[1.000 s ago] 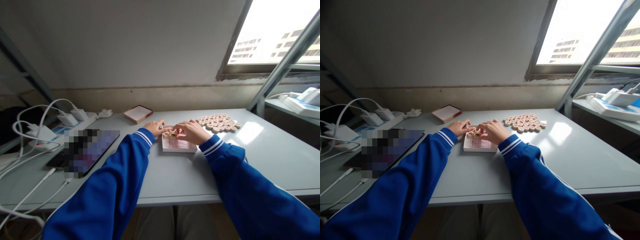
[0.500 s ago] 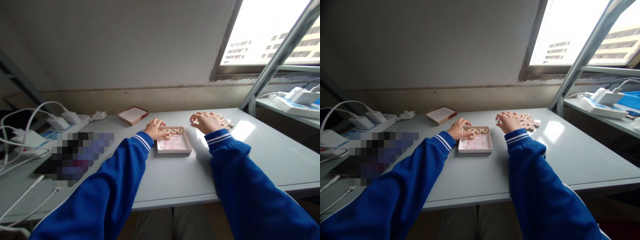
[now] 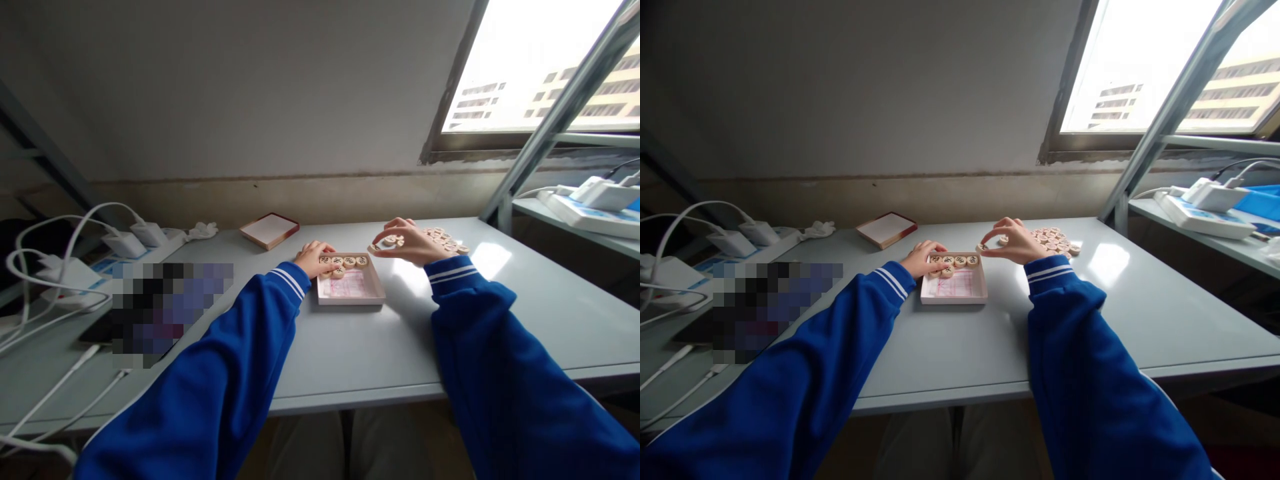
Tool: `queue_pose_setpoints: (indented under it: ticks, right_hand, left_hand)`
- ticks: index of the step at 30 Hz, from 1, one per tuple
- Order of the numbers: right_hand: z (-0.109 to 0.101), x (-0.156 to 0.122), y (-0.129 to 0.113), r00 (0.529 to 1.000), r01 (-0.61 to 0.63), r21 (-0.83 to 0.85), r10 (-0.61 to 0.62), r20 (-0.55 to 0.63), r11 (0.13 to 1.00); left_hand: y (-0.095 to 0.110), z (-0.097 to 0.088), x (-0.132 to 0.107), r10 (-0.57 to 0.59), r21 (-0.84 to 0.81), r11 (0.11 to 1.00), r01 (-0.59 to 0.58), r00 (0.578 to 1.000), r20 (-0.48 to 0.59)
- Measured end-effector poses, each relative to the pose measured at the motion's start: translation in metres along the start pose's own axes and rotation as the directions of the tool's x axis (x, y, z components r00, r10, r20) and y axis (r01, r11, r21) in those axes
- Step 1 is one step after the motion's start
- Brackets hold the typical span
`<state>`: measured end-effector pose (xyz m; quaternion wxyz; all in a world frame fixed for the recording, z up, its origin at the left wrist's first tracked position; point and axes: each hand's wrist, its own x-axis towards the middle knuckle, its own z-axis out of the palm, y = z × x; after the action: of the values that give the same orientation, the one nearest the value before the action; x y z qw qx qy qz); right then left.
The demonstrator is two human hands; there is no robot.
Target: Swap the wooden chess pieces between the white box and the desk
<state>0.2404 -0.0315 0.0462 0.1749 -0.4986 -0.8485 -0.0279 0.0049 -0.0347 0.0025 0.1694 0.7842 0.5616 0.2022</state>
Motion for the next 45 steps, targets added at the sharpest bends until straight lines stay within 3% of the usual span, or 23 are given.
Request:
queue_pose_setpoints:
  ticks: [4, 9, 19, 25, 28, 30, 33, 37, 41, 45]
  right_hand:
    - [0.007, 0.002, -0.023, 0.963, 0.266, 0.168, -0.27, 0.0, 0.949]
    - [0.026, 0.002, -0.04, 0.949, 0.297, 0.109, -0.306, 0.075, 0.949]
    - [0.03, 0.002, -0.044, 0.966, 0.243, 0.022, -0.244, 0.083, 0.97]
    - [0.013, 0.002, -0.032, 0.975, 0.195, 0.05, -0.199, 0.097, 0.98]
    - [0.007, 0.002, -0.006, 0.998, -0.002, -0.066, -0.003, -0.066, 0.998]
    - [0.01, 0.002, 0.013, 0.972, -0.184, -0.173, 0.153, -0.18, 0.968]
    - [0.022, 0.003, 0.03, 0.945, -0.306, -0.256, 0.258, -0.202, 0.917]
    - [0.032, 0.004, 0.025, 0.971, -0.237, -0.302, 0.215, -0.104, 0.923]
    - [0.024, 0.004, 0.016, 0.974, -0.224, -0.291, 0.225, -0.03, 0.93]
    - [0.011, 0.004, 0.003, 0.99, -0.125, -0.049, 0.121, -0.07, 0.991]
  left_hand:
    - [-0.002, 0.001, 0.0, -0.003, -0.012, 1.0, 0.003, 1.0, 0.007]
    - [-0.001, 0.001, 0.0, -0.003, -0.001, 1.0, 0.003, 1.0, -0.004]
    - [0.0, 0.0, 0.0, -0.011, 0.017, 1.0, 0.011, 1.0, 0.01]
    - [-0.005, 0.005, 0.004, 0.02, -0.011, 1.0, -0.02, 0.999, -0.026]
    - [-0.008, 0.003, 0.006, 0.017, -0.032, 0.999, -0.021, 0.993, -0.121]
    - [-0.011, -0.001, 0.007, 0.023, -0.034, 0.999, -0.03, 0.981, -0.191]
    - [-0.014, -0.005, 0.007, 0.021, -0.027, 0.999, -0.028, 0.97, -0.24]
    - [-0.017, -0.006, 0.007, 0.011, -0.015, 1.0, -0.015, 0.966, -0.257]
    - [-0.016, -0.006, 0.007, 0.01, 0.015, 1.0, -0.006, 0.959, -0.283]
    - [-0.013, -0.008, 0.005, -0.023, 0.039, 0.999, 0.035, 0.958, -0.286]
